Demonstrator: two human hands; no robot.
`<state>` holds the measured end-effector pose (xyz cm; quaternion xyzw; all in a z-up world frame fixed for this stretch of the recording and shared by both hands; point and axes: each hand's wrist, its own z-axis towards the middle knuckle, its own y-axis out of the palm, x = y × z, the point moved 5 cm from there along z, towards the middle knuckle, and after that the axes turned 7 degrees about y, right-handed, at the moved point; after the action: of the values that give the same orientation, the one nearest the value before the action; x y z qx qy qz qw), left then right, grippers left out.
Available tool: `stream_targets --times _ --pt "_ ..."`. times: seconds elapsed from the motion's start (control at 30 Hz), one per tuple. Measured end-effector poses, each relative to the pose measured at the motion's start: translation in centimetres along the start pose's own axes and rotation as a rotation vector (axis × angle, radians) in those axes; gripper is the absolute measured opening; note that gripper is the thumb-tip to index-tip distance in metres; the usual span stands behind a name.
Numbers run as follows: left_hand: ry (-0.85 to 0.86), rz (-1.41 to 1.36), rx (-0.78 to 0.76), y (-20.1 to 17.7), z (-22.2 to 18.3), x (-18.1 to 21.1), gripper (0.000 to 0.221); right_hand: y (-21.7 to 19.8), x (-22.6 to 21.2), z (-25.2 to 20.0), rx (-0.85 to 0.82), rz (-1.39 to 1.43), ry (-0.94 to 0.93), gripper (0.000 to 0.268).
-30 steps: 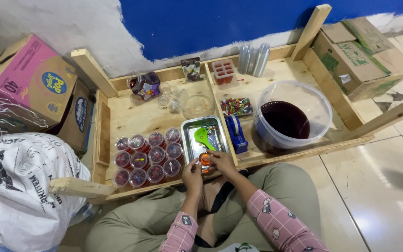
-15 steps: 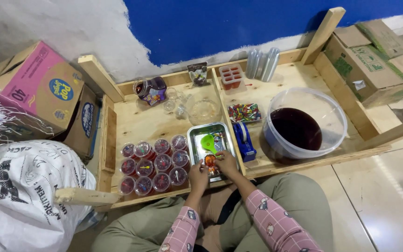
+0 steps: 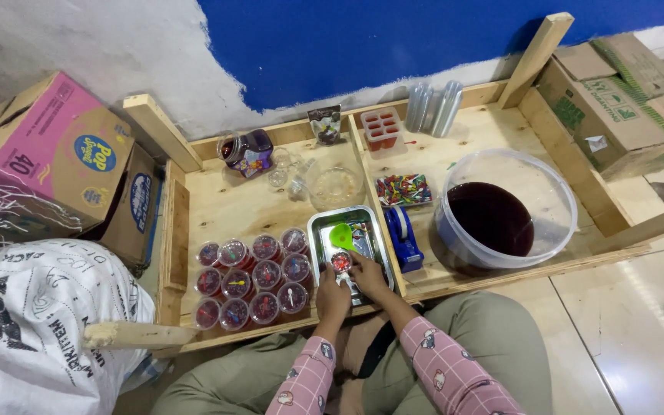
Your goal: The person fills small plastic cups with a dark liquid from a large container using a green ladle and seals them with plastic lids.
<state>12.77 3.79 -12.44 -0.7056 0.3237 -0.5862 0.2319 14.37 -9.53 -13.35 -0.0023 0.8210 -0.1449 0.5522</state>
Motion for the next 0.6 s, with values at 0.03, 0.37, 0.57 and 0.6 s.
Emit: stream_targets --times 0.03,0.37,0.57,0.6 --pt "-0.002 -0.001 -0.002 -0.7 -0.5 0.8 0.066 -0.3 -0.2 -0.2 0.000 -0.002 0.002 0.051" --pt "0.058 0.181 -0.001 0.5 -1.0 0.3 0.020 -0.1 3.1 1.7 0.031 -0.969 -0.164 0.015" --pt "0.205 0.237 -0.210 -1.5 -2.4 3.4 0.032 0.3 -1.2 -1.5 0.027 -1.085 -0.233 0.012" --pt "0.213 0.227 -0.257 -1.7 -2.6 3.8 0.037 0.4 -1.4 -1.8 0.041 -1.100 -0.238 0.012"
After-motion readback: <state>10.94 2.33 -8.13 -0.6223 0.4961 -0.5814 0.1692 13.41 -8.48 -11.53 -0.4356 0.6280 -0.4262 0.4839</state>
